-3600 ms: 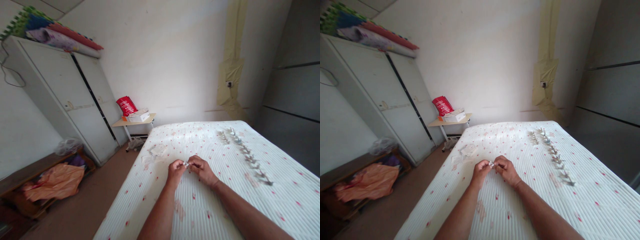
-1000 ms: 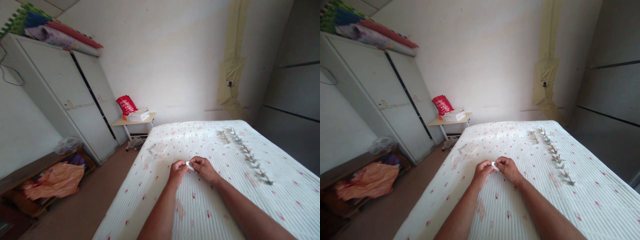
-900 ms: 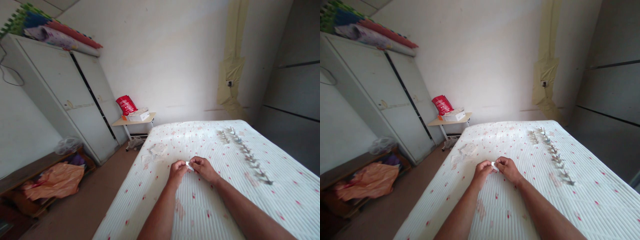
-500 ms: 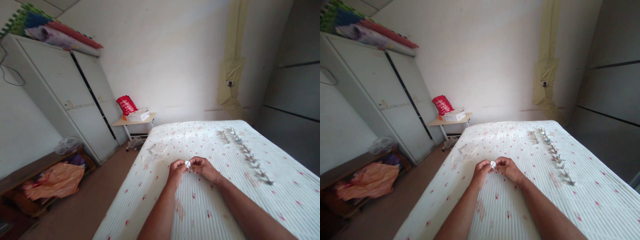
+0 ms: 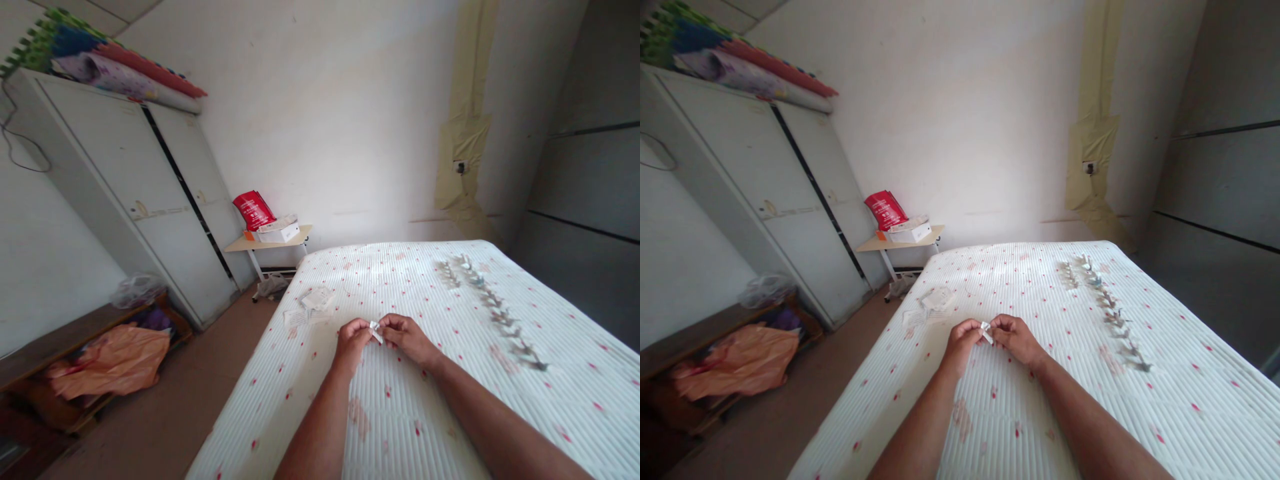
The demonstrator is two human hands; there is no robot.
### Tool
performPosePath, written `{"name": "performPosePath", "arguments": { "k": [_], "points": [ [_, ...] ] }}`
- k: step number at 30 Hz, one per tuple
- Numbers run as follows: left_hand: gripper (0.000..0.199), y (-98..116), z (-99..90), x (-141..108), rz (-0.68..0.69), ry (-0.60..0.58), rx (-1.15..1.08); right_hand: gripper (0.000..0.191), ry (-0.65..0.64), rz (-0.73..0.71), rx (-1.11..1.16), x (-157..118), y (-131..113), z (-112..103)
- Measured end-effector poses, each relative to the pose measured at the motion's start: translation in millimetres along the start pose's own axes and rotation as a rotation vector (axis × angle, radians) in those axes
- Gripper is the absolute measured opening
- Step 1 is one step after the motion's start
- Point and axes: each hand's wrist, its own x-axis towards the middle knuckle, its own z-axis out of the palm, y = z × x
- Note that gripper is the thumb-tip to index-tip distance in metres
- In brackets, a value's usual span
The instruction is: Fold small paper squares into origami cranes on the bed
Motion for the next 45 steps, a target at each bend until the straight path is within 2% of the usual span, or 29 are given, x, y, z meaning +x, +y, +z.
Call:
{"name": "performPosePath", "arguments": {
  "k": [14,23,29,33,35,40,45],
  "points": [
    [0.015,3,-0.1,-1,0.002,-0.058,-0.124,0.029,0.044,-0.010,-0.007,1,3,0],
    [0.014,0,-2.3,0,0.000,-0.029,-0.089,0.029,0.053,-0.010,0.001,1,3,1],
    [0.019,1,0.5,-1,-0.028,-0.042,-0.112,0.029,0.119,0.001,-0.019,0,2,5],
    [0.017,1,1.1,-1,-0.005,0.006,-0.082,0.028,0.111,-0.021,-0.016,0,0,6],
    [0.016,2,1.6,-1,0.013,0.030,-0.072,0.025,0.102,-0.026,0.011,0,-1,7],
    [0.013,2,6.4,-3,0.062,-0.009,-0.099,0.019,0.079,0.031,0.201,-1,-2,4],
    [0.021,0,8.5,-3,0.108,0.117,-0.101,0.021,0.021,0.122,0.447,-2,-4,2]
  ]
}}
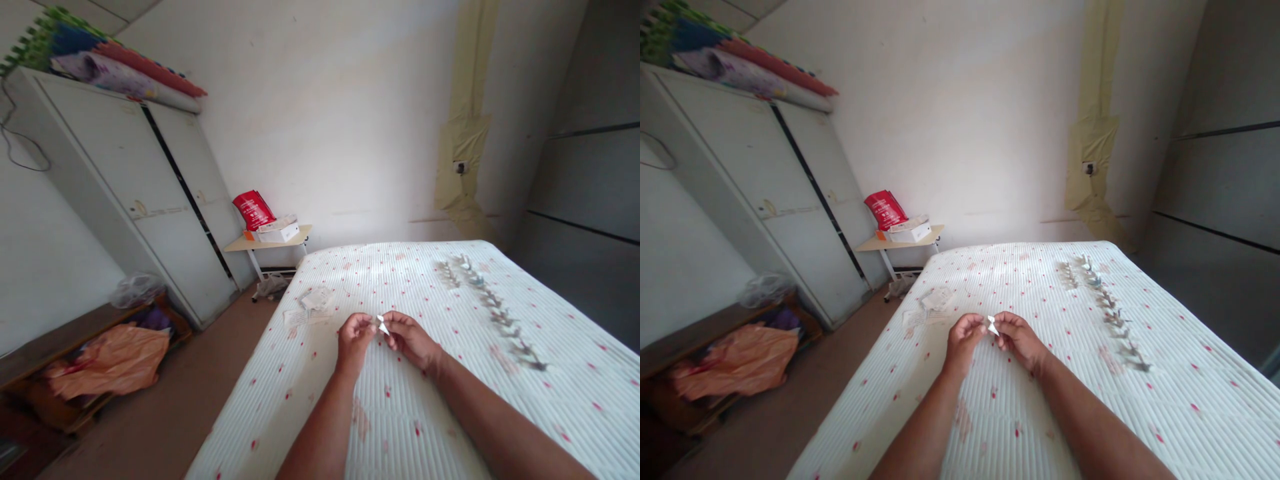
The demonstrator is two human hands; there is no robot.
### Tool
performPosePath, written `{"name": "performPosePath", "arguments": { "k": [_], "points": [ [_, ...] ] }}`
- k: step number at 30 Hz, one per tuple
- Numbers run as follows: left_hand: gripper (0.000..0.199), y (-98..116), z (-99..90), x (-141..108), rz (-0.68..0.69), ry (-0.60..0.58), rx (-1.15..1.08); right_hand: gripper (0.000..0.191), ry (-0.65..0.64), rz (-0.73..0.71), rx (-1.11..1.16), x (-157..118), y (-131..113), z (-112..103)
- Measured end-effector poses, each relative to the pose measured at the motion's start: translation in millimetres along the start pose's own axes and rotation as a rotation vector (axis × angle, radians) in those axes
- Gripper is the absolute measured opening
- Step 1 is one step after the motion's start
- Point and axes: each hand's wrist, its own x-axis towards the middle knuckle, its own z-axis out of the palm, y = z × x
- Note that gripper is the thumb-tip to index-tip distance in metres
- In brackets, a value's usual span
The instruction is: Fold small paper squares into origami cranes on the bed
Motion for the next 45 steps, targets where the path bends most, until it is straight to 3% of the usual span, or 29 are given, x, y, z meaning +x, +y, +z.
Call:
{"name": "performPosePath", "arguments": {
  "k": [6,12,18,28,37,45],
  "points": [
    [0.020,-2,-0.7,-1,-0.008,-0.065,0.038,0.022,-0.053,0.061,0.088,0,1,5],
    [0.018,-5,-0.3,1,-0.027,-0.023,0.082,0.021,-0.012,0.096,0.000,1,5,4],
    [0.013,-3,-3.8,5,-0.041,0.127,0.130,0.019,0.068,-0.033,-0.223,1,2,3],
    [0.018,-4,-3.6,4,-0.074,0.057,0.143,0.028,0.098,-0.149,-0.464,2,9,4],
    [0.013,-4,-3.3,3,-0.080,-0.008,0.128,0.013,0.172,-0.413,-0.775,3,11,2],
    [0.012,-3,-3.8,2,-0.041,0.018,0.137,0.007,0.163,-0.589,-0.929,-3,3,8]
  ]
}}
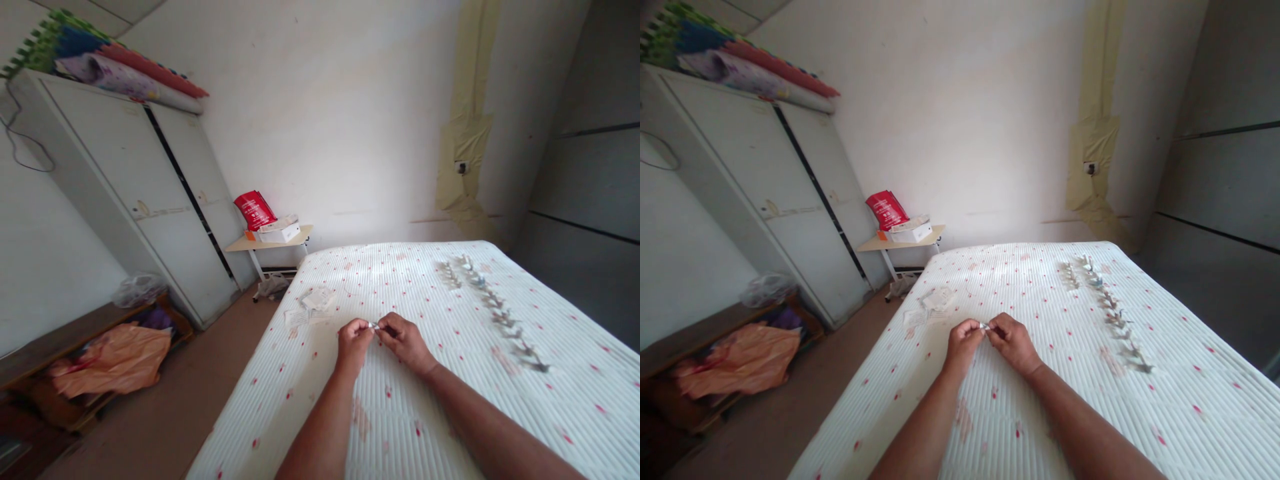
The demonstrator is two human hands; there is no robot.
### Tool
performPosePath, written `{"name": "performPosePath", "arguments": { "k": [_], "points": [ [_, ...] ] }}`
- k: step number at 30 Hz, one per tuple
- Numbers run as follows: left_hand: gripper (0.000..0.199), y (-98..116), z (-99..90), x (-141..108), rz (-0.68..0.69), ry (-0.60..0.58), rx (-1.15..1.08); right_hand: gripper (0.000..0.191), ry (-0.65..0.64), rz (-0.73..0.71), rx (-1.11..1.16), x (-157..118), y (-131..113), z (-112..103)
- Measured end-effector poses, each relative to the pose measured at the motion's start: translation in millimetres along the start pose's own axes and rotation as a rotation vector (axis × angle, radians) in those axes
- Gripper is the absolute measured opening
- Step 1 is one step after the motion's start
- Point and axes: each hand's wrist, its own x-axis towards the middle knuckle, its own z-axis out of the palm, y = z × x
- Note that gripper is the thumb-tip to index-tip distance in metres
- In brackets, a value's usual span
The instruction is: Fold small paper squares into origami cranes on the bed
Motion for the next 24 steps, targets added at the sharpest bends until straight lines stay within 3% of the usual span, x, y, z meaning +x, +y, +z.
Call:
{"name": "performPosePath", "arguments": {
  "k": [11,24],
  "points": [
    [0.018,8.3,-0.7,-3.2,0.010,-0.124,-0.213,0.018,0.104,-0.319,-0.309,-3.9,-3.8,-0.1],
    [0.027,8.7,-4.6,-2.5,0.023,-0.140,-0.200,0.015,0.076,-0.373,-0.279,-4.4,-6.4,0.0]
  ]
}}
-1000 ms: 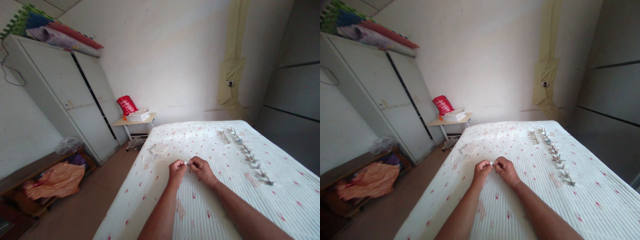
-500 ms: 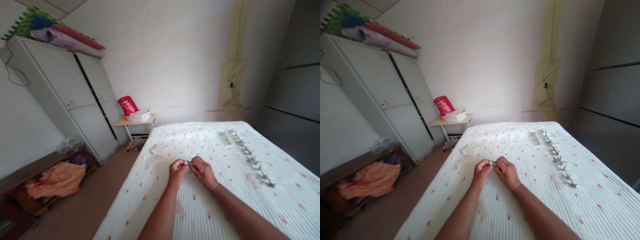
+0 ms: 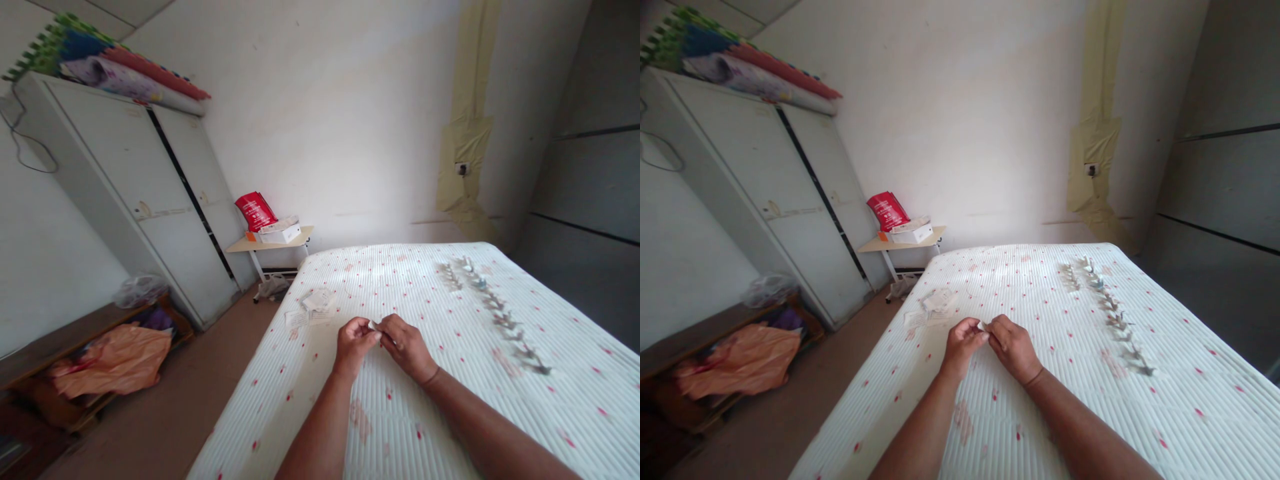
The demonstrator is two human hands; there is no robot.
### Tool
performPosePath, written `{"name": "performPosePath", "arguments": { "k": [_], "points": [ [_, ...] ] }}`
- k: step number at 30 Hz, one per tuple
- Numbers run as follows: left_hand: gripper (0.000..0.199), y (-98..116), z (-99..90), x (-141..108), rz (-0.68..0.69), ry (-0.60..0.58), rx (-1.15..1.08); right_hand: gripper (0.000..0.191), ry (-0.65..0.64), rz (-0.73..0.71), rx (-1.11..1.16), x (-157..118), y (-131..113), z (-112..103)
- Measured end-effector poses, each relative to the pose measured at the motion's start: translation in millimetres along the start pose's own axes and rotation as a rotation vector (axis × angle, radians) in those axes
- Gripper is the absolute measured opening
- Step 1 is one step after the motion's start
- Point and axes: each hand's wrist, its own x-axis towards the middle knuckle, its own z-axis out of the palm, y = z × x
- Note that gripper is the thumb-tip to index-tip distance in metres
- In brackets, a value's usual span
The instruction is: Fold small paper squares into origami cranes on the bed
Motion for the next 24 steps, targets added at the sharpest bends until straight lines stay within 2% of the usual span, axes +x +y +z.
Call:
{"name": "performPosePath", "arguments": {
  "k": [4,10,13,18,24],
  "points": [
    [0.025,-3.5,-2.4,1.5,0.046,0.044,0.038,0.018,-0.013,-0.001,0.088,-0.5,-0.5,-0.8],
    [0.017,-6.7,-4.4,2.7,0.078,0.039,0.095,0.008,0.036,0.122,0.127,-2.4,4.4,0.6],
    [0.013,-7.6,-4.1,3.1,0.110,0.045,0.194,0.010,0.030,0.145,0.122,-2.3,6.1,0.6],
    [0.011,-5.3,-2.2,2.9,0.184,0.066,0.387,0.014,0.015,0.091,0.136,-0.2,5.9,-0.9],
    [0.011,-0.8,-1.2,2.4,0.218,0.091,0.453,0.015,0.015,0.067,0.171,-0.8,8.0,-0.8]
  ]
}}
